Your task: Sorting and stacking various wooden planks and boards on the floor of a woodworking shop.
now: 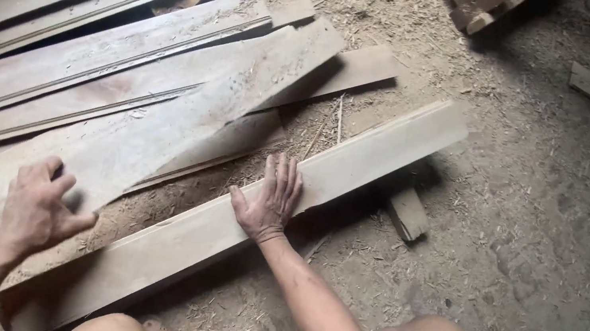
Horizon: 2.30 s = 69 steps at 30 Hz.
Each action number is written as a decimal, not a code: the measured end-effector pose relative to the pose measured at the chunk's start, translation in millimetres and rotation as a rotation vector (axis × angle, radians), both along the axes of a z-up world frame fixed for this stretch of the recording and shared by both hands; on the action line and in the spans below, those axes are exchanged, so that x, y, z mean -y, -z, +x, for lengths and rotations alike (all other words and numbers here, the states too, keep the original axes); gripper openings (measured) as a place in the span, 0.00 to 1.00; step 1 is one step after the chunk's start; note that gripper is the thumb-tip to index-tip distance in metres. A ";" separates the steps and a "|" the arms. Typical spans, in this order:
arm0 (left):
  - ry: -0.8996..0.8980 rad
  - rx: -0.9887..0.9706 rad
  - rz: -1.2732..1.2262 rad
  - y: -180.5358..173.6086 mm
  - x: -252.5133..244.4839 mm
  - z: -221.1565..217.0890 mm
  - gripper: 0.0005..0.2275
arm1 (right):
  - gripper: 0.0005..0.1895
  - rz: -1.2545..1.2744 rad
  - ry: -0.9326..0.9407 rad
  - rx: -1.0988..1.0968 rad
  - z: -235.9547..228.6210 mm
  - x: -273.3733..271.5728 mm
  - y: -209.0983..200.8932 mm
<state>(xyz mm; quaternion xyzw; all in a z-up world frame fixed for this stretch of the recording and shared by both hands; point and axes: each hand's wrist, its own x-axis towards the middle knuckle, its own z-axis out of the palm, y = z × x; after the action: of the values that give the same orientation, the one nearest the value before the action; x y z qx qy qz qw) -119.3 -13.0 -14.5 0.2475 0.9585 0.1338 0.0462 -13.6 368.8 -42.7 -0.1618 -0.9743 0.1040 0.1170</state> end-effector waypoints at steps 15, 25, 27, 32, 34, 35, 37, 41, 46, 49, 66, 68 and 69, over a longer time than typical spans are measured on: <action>0.195 -0.003 0.160 26.7 -120.6 107.9 0.28 | 0.33 -0.273 0.030 -0.458 7.2 -36.6 -44.9; 0.085 -0.172 0.280 83.1 -78.2 22.2 0.24 | 0.35 -0.006 -0.209 -0.123 8.5 -26.4 -0.5; -0.014 -0.191 0.190 143.3 -30.7 -24.0 0.23 | 0.36 0.032 -0.198 -0.100 7.5 -24.7 1.4; -0.404 0.211 -0.414 202.2 65.6 -90.4 0.29 | 0.35 0.112 -0.168 -0.101 12.1 -24.7 8.2; -0.332 0.243 -0.455 190.2 71.4 -95.1 0.28 | 0.35 0.112 -0.155 -0.095 8.8 -24.2 8.2; -0.280 0.267 -0.502 182.3 77.7 -93.6 0.28 | 0.36 0.101 -0.159 -0.099 9.7 -22.3 8.5; -0.206 0.227 -0.521 181.6 78.8 -98.2 0.29 | 0.35 0.096 -0.152 -0.096 15.8 -23.4 8.3; -0.083 0.243 -0.515 159.0 86.9 -84.0 0.31 | 0.35 0.133 -0.149 -0.127 12.6 -23.2 14.3; -0.077 0.468 0.009 -15.4 55.4 -41.0 0.21 | 0.37 0.146 -0.156 -0.116 12.7 -24.2 15.4; -0.203 0.751 0.234 -68.2 49.2 -9.2 0.17 | 0.36 0.136 -0.157 -0.127 9.1 -20.6 14.7; 0.192 0.162 0.286 -69.4 -75.2 88.3 0.14 | 0.45 -0.333 0.481 -0.507 25.2 -63.1 8.2; 0.303 -0.063 0.192 -40.8 -92.9 85.9 0.18 | 0.35 -1.181 1.042 -0.491 22.2 -86.0 -30.0; 0.306 -0.065 0.192 -35.3 -102.5 86.6 0.18 | 0.35 -1.181 1.043 -0.494 28.0 -102.0 -8.2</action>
<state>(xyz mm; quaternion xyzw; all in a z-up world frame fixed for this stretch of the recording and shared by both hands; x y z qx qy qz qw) -32.7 89.6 20.9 0.3977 0.8935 0.2081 0.0114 14.3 470.8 -34.5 -0.6007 -0.5050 0.5641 0.2568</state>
